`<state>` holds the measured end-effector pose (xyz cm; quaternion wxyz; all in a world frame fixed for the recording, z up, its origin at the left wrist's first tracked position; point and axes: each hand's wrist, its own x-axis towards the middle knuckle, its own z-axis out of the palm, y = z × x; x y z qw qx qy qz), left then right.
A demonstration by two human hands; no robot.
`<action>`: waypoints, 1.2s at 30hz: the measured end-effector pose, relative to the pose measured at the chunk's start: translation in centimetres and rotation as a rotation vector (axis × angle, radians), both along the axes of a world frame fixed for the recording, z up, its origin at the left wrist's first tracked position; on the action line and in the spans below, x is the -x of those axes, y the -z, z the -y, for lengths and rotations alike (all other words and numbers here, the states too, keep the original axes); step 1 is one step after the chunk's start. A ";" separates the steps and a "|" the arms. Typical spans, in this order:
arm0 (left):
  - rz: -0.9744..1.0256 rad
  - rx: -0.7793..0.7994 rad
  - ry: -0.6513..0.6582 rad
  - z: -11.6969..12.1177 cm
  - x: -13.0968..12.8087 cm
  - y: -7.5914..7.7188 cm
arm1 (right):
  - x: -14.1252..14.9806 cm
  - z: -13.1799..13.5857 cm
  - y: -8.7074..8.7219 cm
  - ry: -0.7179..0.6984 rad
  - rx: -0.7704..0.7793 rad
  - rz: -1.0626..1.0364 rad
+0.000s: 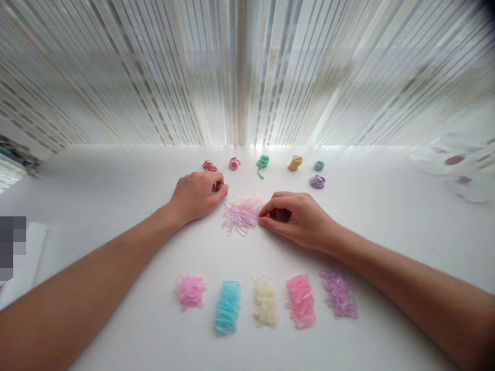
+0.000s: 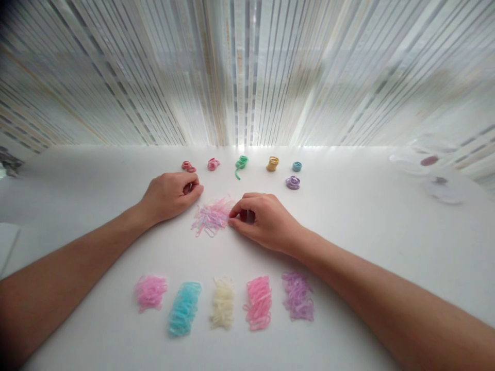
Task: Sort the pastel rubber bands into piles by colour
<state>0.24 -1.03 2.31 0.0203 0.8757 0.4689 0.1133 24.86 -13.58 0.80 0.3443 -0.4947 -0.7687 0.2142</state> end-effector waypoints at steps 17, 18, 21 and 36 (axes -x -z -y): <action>0.008 -0.002 0.002 -0.1 0.0 0.2 | -0.4 0.4 0.1 -0.039 -0.102 -0.068; 0.006 -0.004 0.003 -0.1 0.0 0.3 | -0.4 0.4 0.1 -0.051 -0.098 -0.072; 0.001 -0.006 0.005 -0.1 0.0 0.3 | -0.4 0.5 -0.1 -0.067 -0.087 -0.075; 0.011 -0.005 0.005 -0.1 0.0 0.3 | -0.5 0.7 -0.6 -0.104 0.013 -0.112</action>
